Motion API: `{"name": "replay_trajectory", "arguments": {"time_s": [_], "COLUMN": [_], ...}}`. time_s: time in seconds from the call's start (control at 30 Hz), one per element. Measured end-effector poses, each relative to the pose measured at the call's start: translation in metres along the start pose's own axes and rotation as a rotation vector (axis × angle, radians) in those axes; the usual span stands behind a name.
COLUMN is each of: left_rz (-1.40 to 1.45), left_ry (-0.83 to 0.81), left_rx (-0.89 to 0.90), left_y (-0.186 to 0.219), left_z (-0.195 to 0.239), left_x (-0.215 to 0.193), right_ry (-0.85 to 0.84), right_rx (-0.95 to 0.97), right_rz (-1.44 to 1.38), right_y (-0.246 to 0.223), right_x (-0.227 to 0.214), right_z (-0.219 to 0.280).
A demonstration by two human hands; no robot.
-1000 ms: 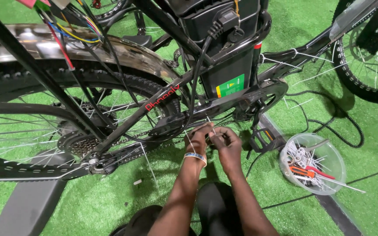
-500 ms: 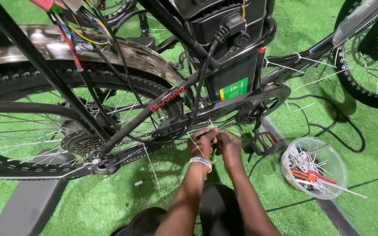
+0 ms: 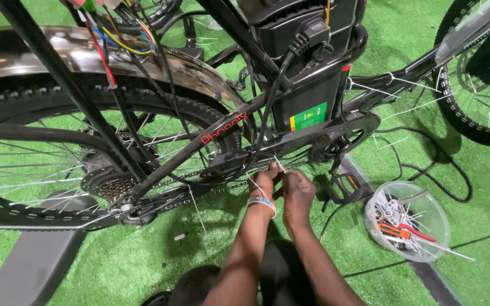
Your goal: The person organizes and secures the electrical wires on an electric bicycle using zip ties. They route the cables along the frame and battery pack, then tighten the ties to hold them in place.
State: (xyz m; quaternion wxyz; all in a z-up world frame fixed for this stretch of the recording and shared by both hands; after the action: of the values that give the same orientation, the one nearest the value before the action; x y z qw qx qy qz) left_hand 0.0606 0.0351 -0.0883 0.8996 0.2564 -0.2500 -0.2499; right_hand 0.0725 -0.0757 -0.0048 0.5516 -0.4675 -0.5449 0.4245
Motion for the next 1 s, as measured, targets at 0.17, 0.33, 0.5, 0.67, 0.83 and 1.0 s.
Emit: {"name": "replay_trajectory", "arguments": {"time_s": [0.17, 0.33, 0.5, 0.67, 0.83, 1.0], "left_rz": [-0.144, -0.168, -0.343, -0.246, -0.230, -0.276], "left_ry": [0.128, 0.082, 0.052, 0.084, 0.121, 0.152], "left_rx": [0.292, 0.377, 0.416, 0.432, 0.492, 0.559], "left_y": [0.006, 0.015, 0.024, 0.020, 0.023, 0.024], "left_z": [-0.009, 0.007, 0.018, 0.020, 0.023, 0.031], "left_x": [-0.006, -0.003, -0.004, -0.003, -0.006, -0.008], "right_ry": [-0.138, -0.164, -0.104, -0.108, -0.111, -0.087], "right_rx": [-0.124, 0.124, 0.382, 0.120, 0.059, 0.135], "right_rz": [0.051, -0.355, -0.687, -0.309, -0.258, -0.248], "right_y": [-0.053, -0.042, 0.000, -0.009, -0.023, -0.028], "right_x": [0.016, 0.029, 0.020, 0.011, 0.014, -0.001], "right_z": [-0.005, -0.010, -0.024, -0.010, -0.004, -0.001]}}
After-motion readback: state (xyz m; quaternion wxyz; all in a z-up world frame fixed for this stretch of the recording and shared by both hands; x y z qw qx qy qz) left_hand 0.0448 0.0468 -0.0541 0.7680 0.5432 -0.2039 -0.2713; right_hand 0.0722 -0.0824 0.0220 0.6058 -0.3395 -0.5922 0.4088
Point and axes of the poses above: each hand's wrist, its own z-axis away from the middle knuckle, its own x-axis out of the palm, y = z × x, the point moved 8 cm from there along -z, towards the middle knuckle, and after that the axes turned 3 degrees about -x, right-handed, at the moved point
